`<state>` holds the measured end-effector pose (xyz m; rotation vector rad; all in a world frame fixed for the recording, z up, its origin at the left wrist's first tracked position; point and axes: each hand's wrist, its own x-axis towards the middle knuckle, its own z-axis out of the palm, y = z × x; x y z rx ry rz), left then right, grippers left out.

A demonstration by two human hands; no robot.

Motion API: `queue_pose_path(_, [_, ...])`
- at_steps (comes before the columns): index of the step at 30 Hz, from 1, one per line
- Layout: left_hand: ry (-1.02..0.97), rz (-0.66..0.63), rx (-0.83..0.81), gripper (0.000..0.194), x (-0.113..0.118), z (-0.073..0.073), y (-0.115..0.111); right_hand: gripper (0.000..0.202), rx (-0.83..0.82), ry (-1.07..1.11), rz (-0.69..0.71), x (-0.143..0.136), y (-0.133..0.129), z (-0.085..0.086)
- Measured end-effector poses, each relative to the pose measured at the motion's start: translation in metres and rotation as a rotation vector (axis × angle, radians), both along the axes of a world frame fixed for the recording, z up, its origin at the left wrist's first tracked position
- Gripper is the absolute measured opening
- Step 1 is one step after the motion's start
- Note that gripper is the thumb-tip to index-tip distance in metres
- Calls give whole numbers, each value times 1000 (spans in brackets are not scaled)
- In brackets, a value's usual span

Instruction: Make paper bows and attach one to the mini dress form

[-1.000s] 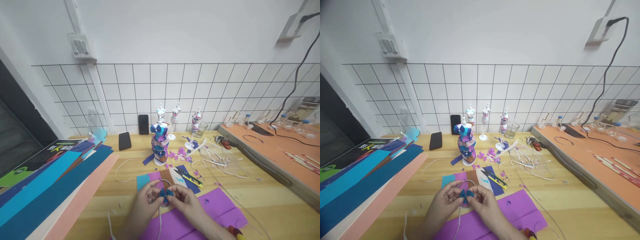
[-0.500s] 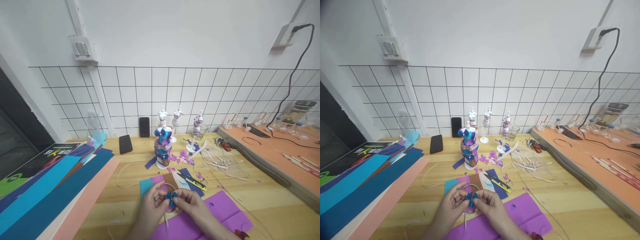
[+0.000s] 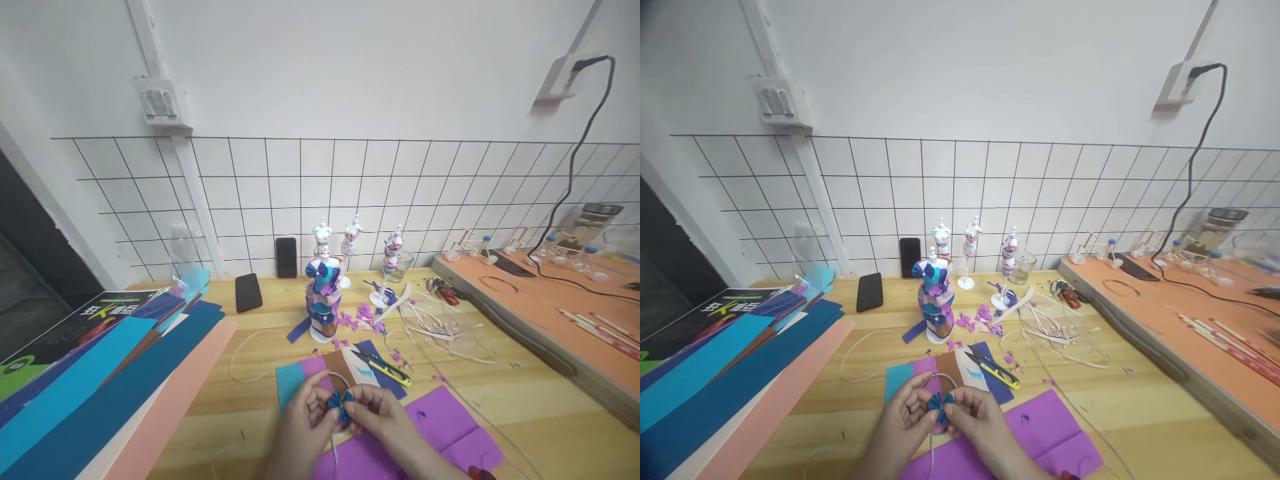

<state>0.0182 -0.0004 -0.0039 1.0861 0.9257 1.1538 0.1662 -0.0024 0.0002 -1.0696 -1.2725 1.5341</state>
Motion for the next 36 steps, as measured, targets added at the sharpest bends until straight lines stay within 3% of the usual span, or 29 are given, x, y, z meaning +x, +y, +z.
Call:
queue_pose_path(6, [-24, 30, -38, 46, 2, -5, 0, 37, 25, 75, -22, -3, -3, -3])
queue_pose_path(10, [-37, -13, -65, 45, 2, -2, -1, 37, 59, 24, -56, -5, -4, -5])
queue_pose_path(20, [-12, 72, -122, 43, 2, 7, -1, 32, 143, -54, -73, -6, -7, 0])
queue_pose_path(29, [9, 27, -92, 43, 4, 1, -1, 29, 222, -194, -84, -4, -7, -11])
queue_pose_path(36, [40, 68, -126, 42, 2, 8, -1, 35, 239, -219, -80, -5, -7, -10])
